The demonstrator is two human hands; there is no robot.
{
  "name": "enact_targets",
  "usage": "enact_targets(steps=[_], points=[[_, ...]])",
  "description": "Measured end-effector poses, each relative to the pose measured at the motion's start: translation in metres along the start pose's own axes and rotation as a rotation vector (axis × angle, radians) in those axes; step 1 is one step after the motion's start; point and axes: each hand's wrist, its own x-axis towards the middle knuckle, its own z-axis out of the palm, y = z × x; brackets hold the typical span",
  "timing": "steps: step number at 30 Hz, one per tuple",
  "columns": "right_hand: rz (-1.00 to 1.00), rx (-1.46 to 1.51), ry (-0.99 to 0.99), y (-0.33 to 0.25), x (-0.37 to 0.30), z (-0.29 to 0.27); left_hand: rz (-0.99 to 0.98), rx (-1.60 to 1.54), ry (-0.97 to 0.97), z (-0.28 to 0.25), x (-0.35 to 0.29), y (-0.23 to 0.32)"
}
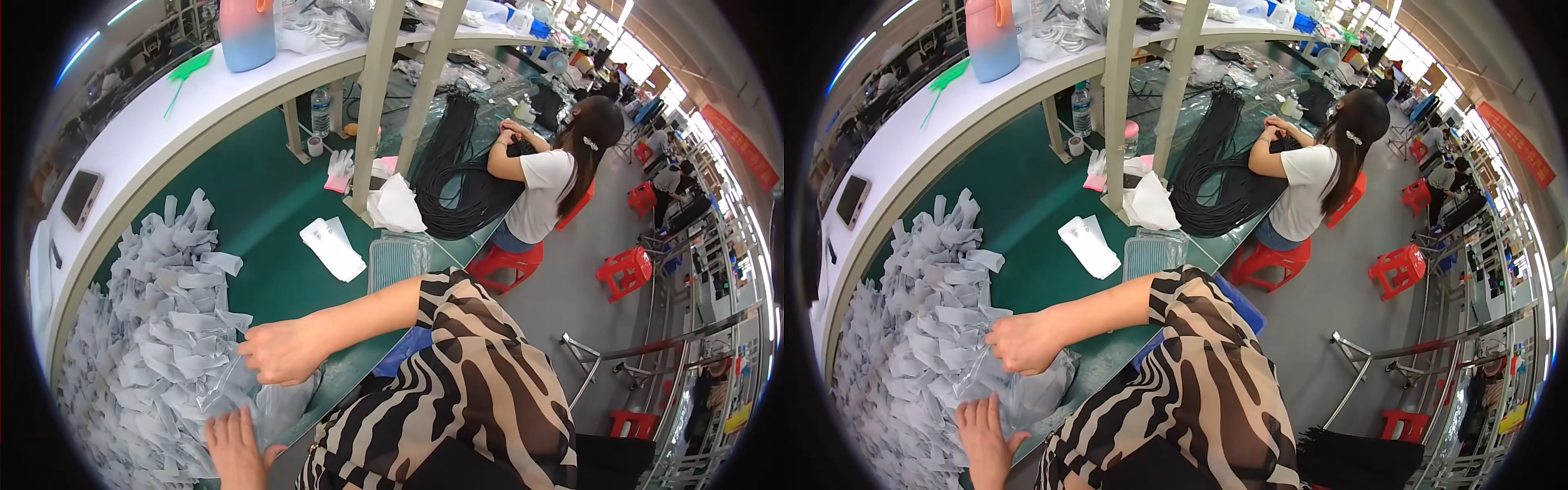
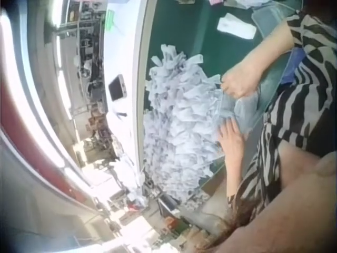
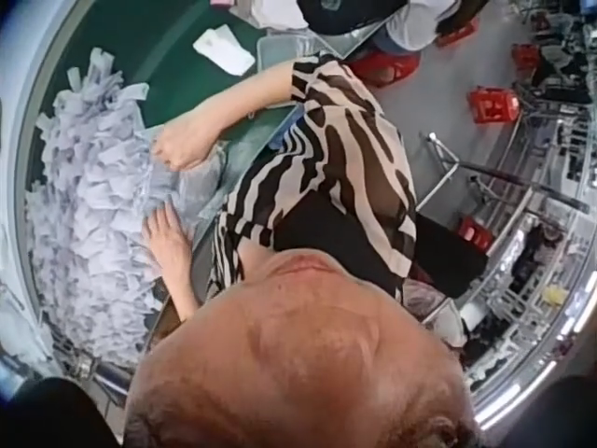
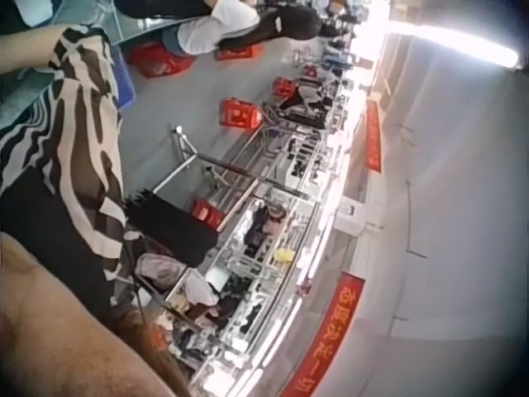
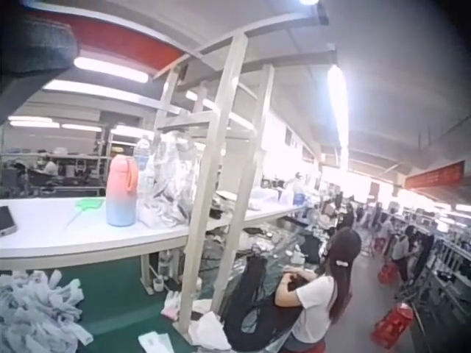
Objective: Packing white plastic or fabric components into clear plastic bags on a production line.
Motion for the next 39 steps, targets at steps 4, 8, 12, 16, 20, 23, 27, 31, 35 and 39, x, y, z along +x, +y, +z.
enact_targets(steps=[4, 8, 12, 16, 20, 23, 27, 31, 35, 39], points=[[-0.003, 0.04, 0.047, -0.002, 0.009, 0.0, -0.117, -0.128, 0.017, 0.041, -0.02, 0.009], [0.103, 0.203, -0.13, -0.004, 0.024, 0.008, -0.138, -0.129, -0.048, 0.05, -0.051, 0.003], [0.452, 0.905, 0.011, 0.009, 0.003, -0.029, 0.109, -0.302, -0.038, 0.044, -0.039, -0.011], [0.927, 0.82, 0.183, 0.046, 0.022, 0.03, 0.217, -0.453, 0.132, 0.059, -0.043, -0.003], [0.881, 0.733, -0.204, 0.057, 0.042, 0.144, 0.214, -0.519, 0.241, 0.072, -0.046, 0.007], [0.768, 0.545, -0.475, 0.044, 0.058, 0.211, 0.224, -0.651, 0.338, 0.075, -0.049, 0.008], [0.418, 0.352, -0.431, 0.016, 0.09, 0.259, 0.154, -0.649, 0.348, 0.078, -0.054, 0.009], [0.199, 0.211, -0.496, -0.002, 0.095, 0.277, 0.032, -0.644, 0.391, 0.078, -0.058, 0.01], [0.127, 0.107, -0.457, 0.016, 0.071, 0.288, -0.075, -0.62, 0.36, 0.072, -0.056, 0.016], [0.421, 0.502, -0.383, 0.029, 0.071, 0.271, -0.13, -0.639, 0.348, 0.071, -0.052, 0.017]])
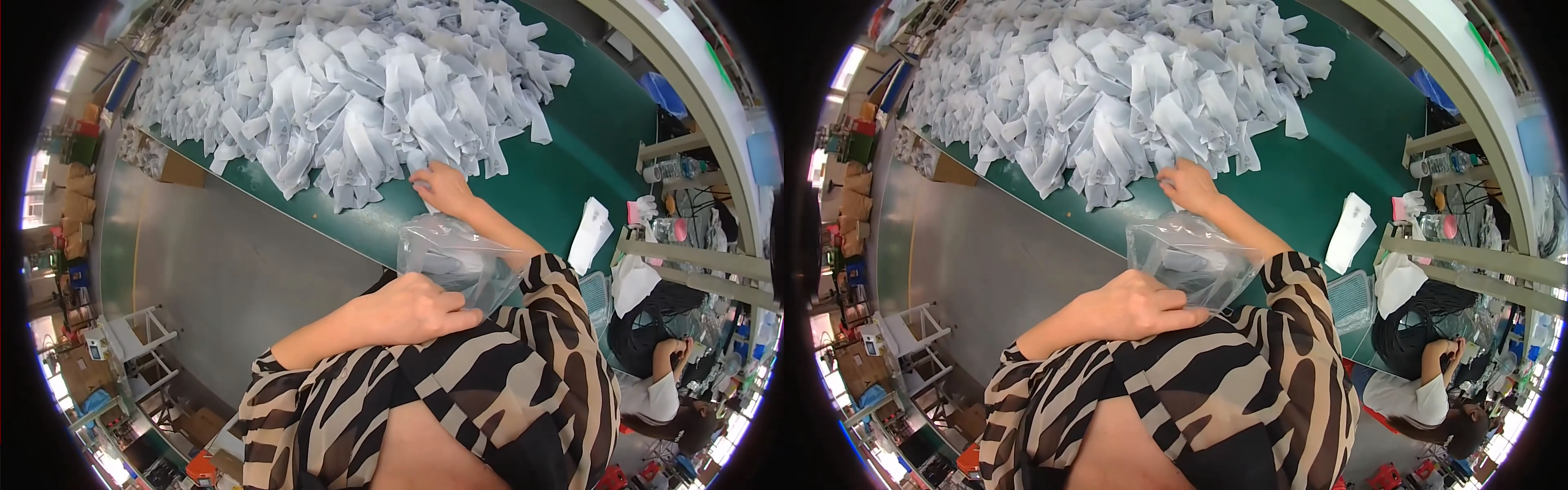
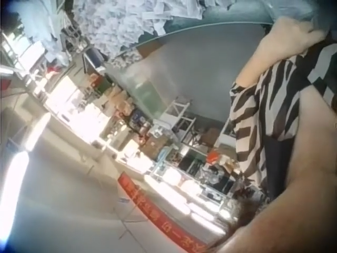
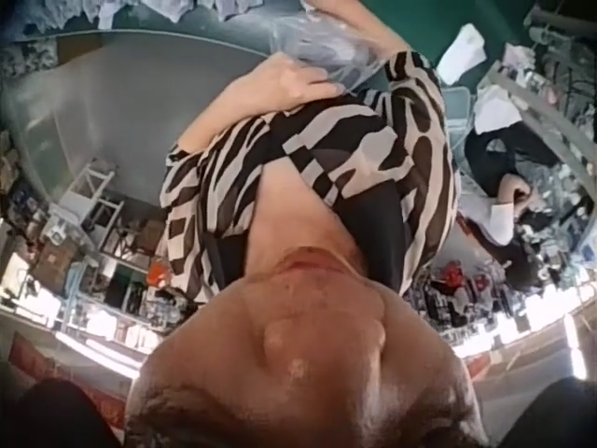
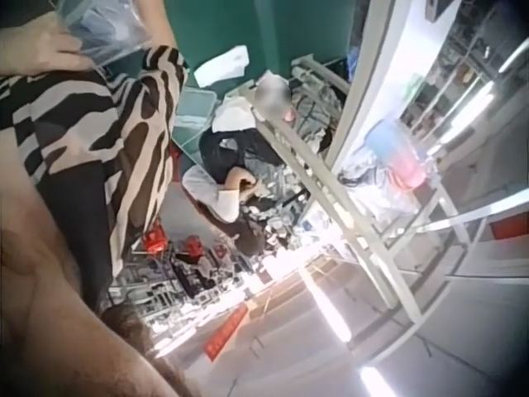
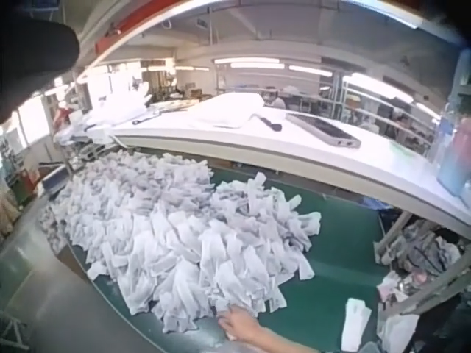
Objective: Packing white plastic or fabric components into clear plastic bags on a production line.
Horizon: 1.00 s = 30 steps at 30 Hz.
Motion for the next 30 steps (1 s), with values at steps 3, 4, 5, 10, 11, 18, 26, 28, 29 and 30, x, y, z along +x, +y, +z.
enact_targets(steps=[3, 4, 5, 10, 11, 18, 26, 28, 29, 30], points=[[0.183, 0.784, 0.033, 0.002, -0.009, -0.024, -0.067, 0.024, 0.016, -0.008, 0.002, 0.002], [0.258, 1.325, 0.045, 0.005, -0.014, -0.033, -0.06, 0.021, 0.016, -0.008, 0.002, 0.001], [0.203, 1.144, 0.108, 0.006, -0.023, -0.046, -0.071, 0.027, 0.021, -0.008, 0.002, 0.002], [0.488, 0.985, 0.346, 0.033, -0.061, -0.09, -0.097, 0.063, 0.023, -0.011, 0.001, 0.004], [0.606, 0.817, 0.399, 0.039, -0.063, -0.096, -0.098, 0.072, 0.018, -0.012, 0.001, 0.004], [0.63, -0.127, 0.479, 0.103, -0.034, -0.069, -0.043, 0.106, -0.032, -0.013, 0.012, 0.003], [0.555, -0.286, 0.417, 0.115, -0.038, -0.04, -0.089, 0.109, -0.017, -0.013, 0.016, -0.001], [0.514, -0.293, 0.416, 0.125, -0.045, -0.042, -0.092, 0.114, -0.013, -0.015, 0.017, -0.004], [0.644, -0.129, 0.443, 0.126, -0.049, -0.046, -0.102, 0.11, -0.007, -0.015, 0.016, -0.005], [0.768, 0.038, 0.465, 0.126, -0.053, -0.053, -0.113, 0.109, 0.001, -0.014, 0.016, -0.005]])
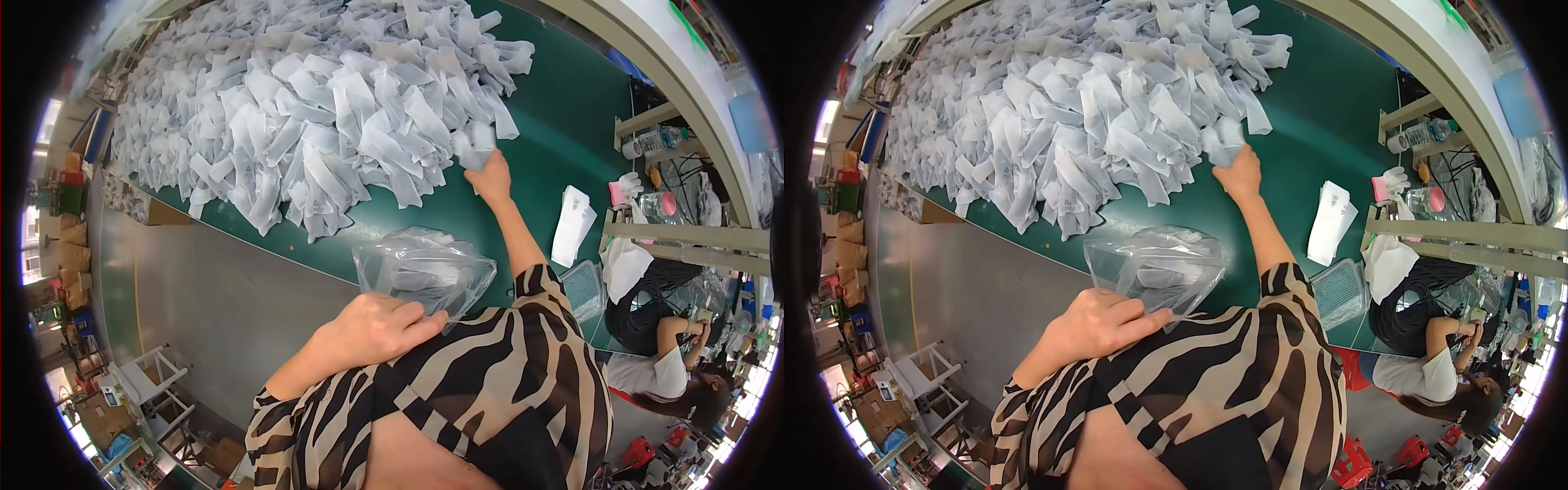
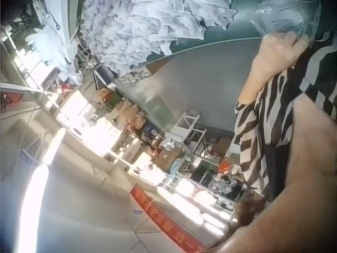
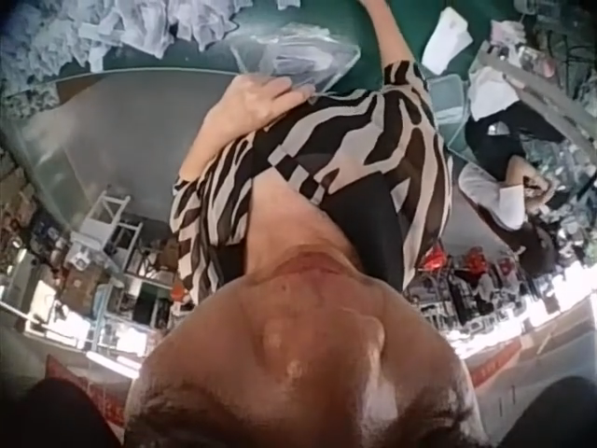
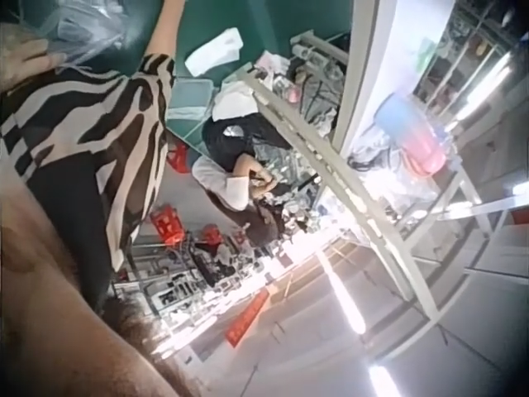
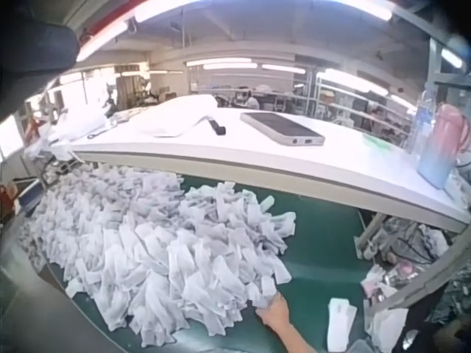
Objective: Packing white plastic or fabric components into clear plastic bags on a production line.
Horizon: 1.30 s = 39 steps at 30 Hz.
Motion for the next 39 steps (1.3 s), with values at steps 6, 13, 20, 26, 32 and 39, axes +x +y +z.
enact_targets(steps=[6, 13, 20, 26, 32, 39], points=[[-0.062, 0.323, 0.161, -0.017, 0.03, -0.003, -0.024, -0.032, -0.009, 0.007, 0.006, 0.0], [-0.355, -0.039, -0.016, -0.064, 0.037, 0.03, 0.008, 0.071, -0.062, 0.001, 0.012, 0.002], [-0.349, -0.001, 0.039, -0.064, 0.028, 0.033, 0.026, 0.174, -0.065, -0.001, 0.009, 0.01], [-0.285, -0.016, 0.044, -0.055, -0.007, -0.011, 0.074, 0.14, -0.094, -0.003, 0.012, 0.006], [-0.017, -0.147, -0.229, 0.014, -0.043, -0.052, 0.058, 0.095, -0.133, -0.008, 0.016, 0.005], [-0.082, -0.204, 0.047, 0.05, -0.076, -0.048, 0.099, 0.07, -0.215, 0.0, 0.023, 0.004]])
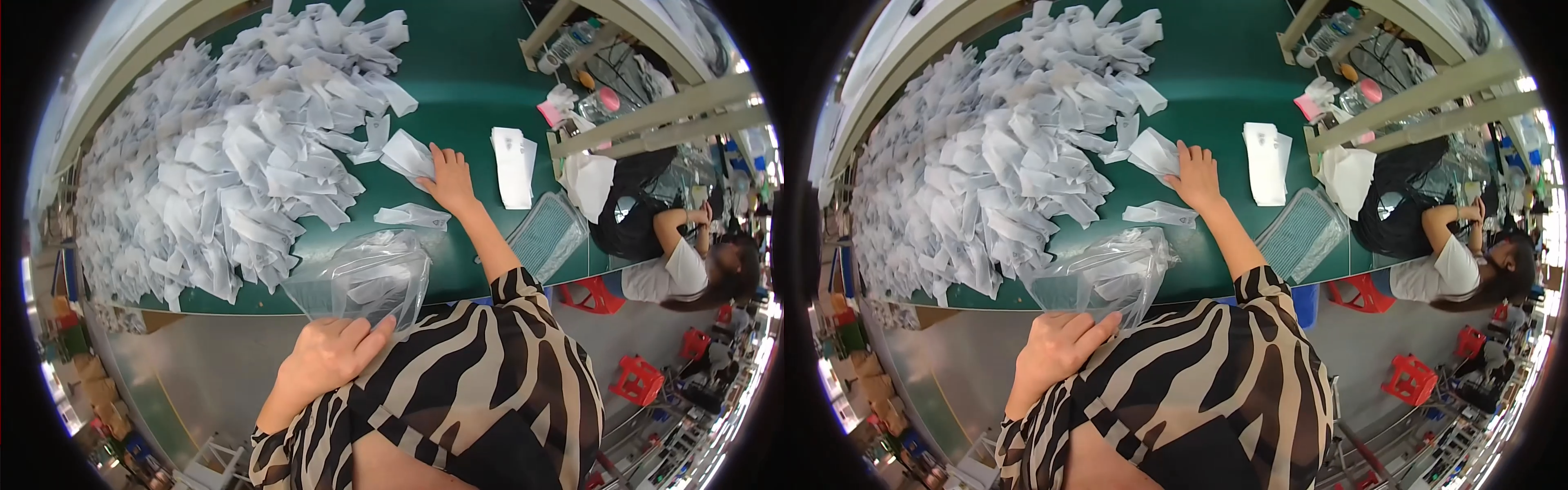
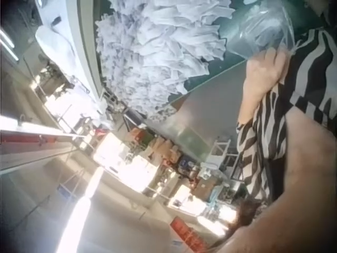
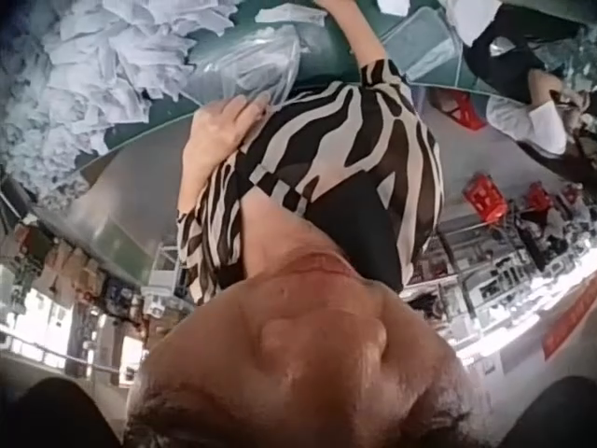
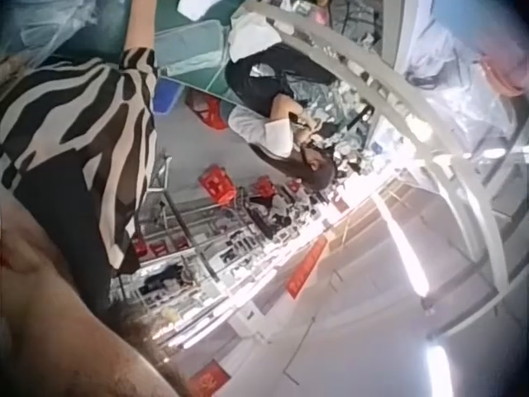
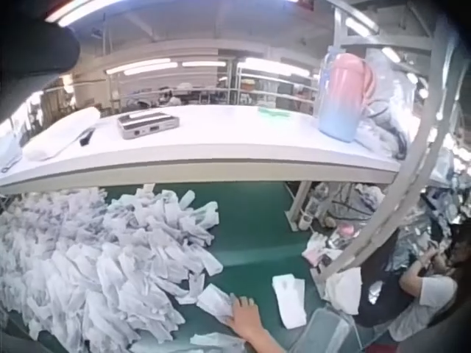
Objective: Packing white plastic or fabric components into clear plastic bags on a production line.
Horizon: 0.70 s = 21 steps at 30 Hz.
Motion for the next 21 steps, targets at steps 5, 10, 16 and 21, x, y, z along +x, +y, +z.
enact_targets(steps=[5, 10, 16, 21], points=[[-0.115, -0.121, 0.275, -0.013, -0.016, 0.0, 0.035, -0.009, -0.027, 0.003, 0.003, 0.002], [-0.11, -0.098, 0.139, -0.012, -0.012, 0.009, 0.017, 0.051, -0.043, -0.001, 0.004, 0.008], [-0.172, 0.051, 0.135, 0.009, 0.002, 0.024, -0.076, 0.139, -0.18, -0.033, -0.002, 0.006], [-0.153, -0.083, 0.239, -0.002, -0.01, 0.02, -0.161, 0.192, -0.145, -0.046, -0.025, 0.016]])
